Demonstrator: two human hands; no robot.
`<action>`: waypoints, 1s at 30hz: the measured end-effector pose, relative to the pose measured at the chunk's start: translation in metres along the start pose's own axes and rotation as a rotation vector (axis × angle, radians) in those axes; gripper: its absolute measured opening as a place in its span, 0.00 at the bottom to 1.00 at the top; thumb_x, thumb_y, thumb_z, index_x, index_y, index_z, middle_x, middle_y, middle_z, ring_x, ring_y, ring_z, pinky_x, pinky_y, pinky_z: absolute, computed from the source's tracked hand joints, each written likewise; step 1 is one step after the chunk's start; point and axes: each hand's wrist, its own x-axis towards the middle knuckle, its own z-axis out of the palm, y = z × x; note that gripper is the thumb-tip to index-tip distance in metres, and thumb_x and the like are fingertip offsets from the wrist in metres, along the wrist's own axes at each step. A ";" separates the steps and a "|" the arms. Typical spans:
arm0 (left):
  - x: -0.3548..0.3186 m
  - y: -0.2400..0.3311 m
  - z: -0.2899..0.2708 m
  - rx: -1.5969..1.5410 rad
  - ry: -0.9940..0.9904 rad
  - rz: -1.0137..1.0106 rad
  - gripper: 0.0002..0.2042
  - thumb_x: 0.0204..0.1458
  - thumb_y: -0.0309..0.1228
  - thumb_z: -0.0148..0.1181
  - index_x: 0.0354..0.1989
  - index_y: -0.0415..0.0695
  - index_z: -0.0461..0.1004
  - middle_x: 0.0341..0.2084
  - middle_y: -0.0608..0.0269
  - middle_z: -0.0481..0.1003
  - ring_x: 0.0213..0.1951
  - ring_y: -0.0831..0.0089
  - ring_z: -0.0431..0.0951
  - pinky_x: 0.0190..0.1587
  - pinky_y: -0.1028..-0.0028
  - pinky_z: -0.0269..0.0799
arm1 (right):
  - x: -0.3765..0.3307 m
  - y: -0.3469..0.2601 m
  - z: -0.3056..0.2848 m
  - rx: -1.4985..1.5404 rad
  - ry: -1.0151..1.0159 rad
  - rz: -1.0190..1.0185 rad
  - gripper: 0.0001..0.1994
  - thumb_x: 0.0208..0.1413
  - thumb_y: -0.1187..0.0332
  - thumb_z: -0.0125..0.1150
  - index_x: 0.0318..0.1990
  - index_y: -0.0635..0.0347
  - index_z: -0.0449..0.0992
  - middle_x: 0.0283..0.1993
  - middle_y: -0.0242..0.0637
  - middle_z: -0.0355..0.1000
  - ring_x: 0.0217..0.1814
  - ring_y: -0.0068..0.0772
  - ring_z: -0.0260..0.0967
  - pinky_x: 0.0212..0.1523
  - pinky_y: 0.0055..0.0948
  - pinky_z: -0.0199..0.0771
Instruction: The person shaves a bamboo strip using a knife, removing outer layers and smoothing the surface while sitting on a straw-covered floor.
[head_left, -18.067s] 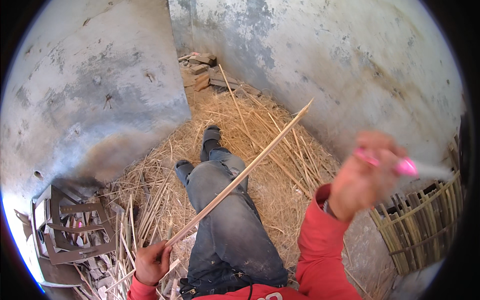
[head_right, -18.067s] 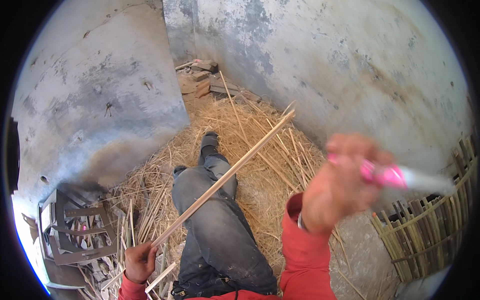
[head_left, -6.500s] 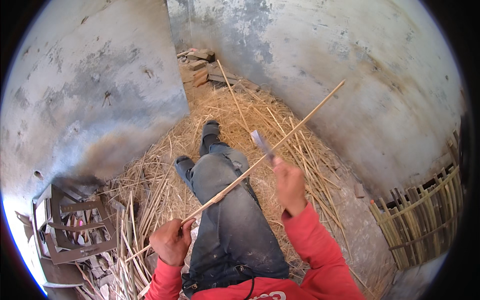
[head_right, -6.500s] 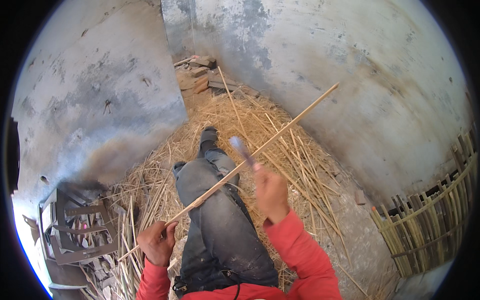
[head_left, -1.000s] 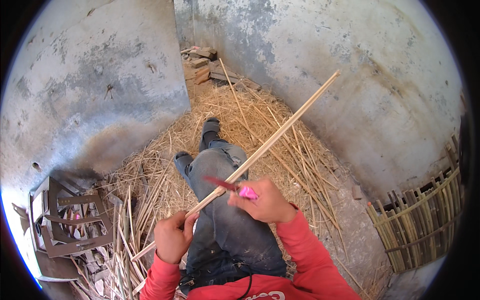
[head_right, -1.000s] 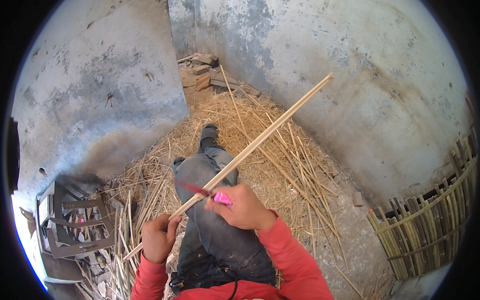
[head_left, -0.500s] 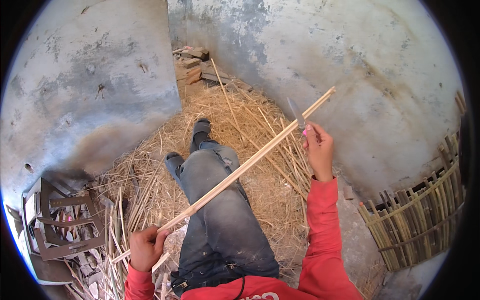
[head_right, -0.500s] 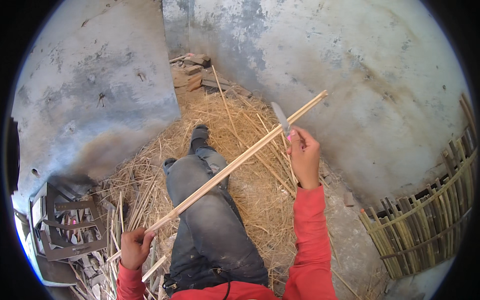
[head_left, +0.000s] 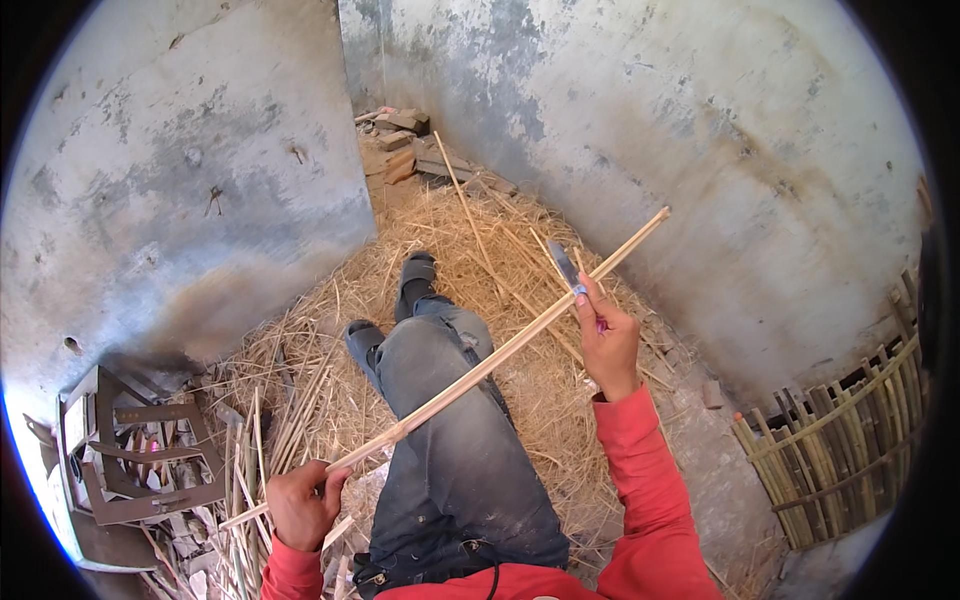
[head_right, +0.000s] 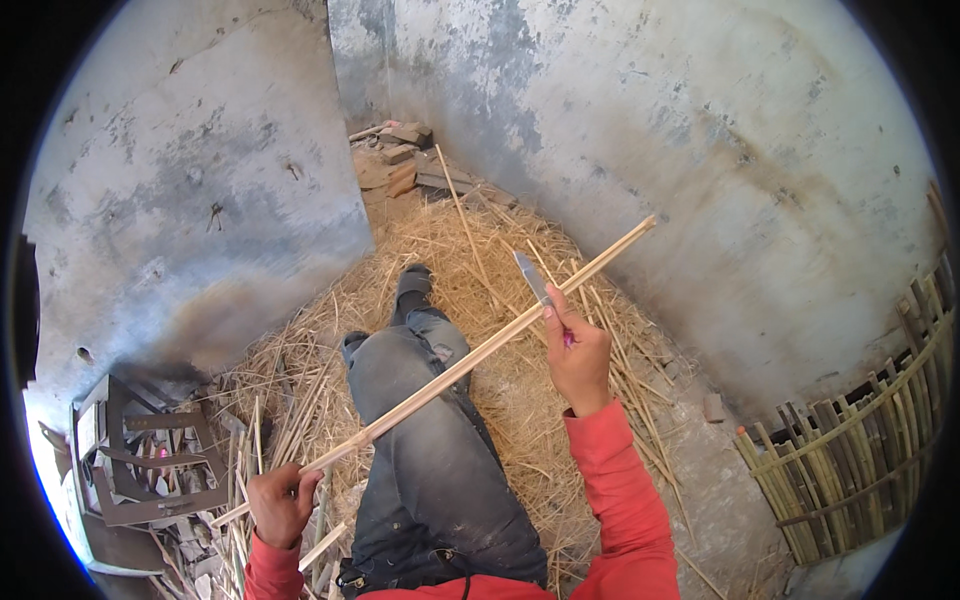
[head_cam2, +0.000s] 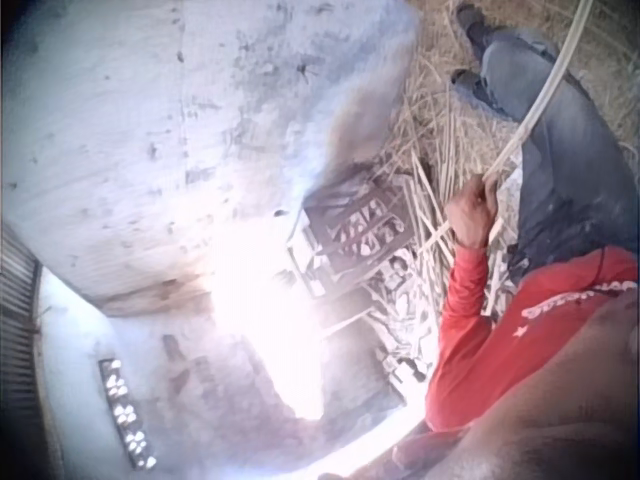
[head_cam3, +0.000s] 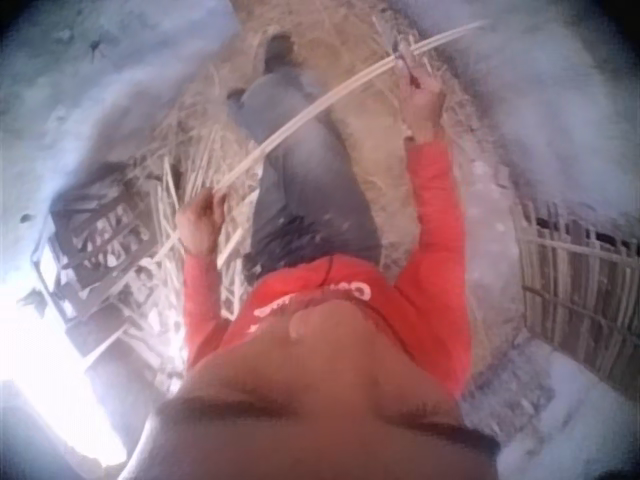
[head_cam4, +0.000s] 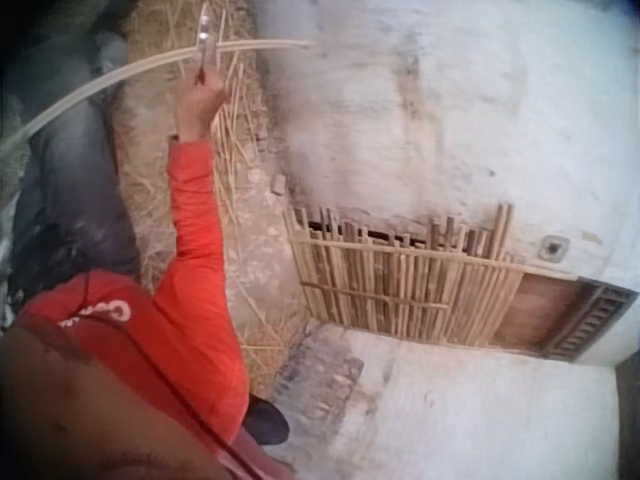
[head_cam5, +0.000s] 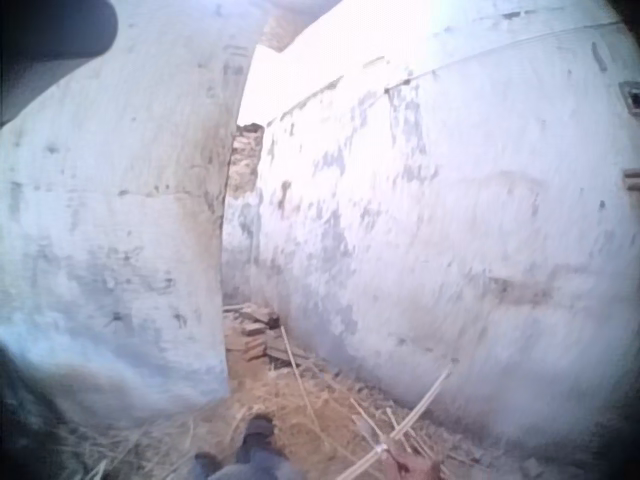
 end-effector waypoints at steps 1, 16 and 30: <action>-0.001 -0.001 0.001 -0.023 -0.001 -0.015 0.18 0.53 0.34 0.72 0.16 0.40 0.71 0.11 0.52 0.66 0.14 0.54 0.67 0.20 0.63 0.59 | -0.003 0.000 -0.003 0.002 -0.018 0.055 0.17 0.67 0.68 0.62 0.62 0.54 0.79 0.21 0.30 0.72 0.21 0.14 0.56 0.22 0.23 0.58; 0.008 0.034 0.027 -0.007 0.025 0.006 0.18 0.55 0.34 0.71 0.18 0.41 0.71 0.11 0.54 0.68 0.14 0.54 0.70 0.20 0.62 0.61 | -0.033 -0.050 0.015 -0.039 -0.119 0.104 0.17 0.68 0.69 0.61 0.61 0.59 0.79 0.17 0.25 0.69 0.17 0.14 0.55 0.17 0.24 0.52; 0.021 0.055 0.042 0.122 0.059 0.078 0.16 0.56 0.40 0.70 0.23 0.45 0.73 0.11 0.55 0.69 0.15 0.54 0.72 0.20 0.59 0.64 | -0.087 -0.070 0.042 0.173 -0.233 -0.075 0.16 0.67 0.73 0.61 0.60 0.66 0.79 0.18 0.34 0.69 0.19 0.16 0.61 0.19 0.26 0.59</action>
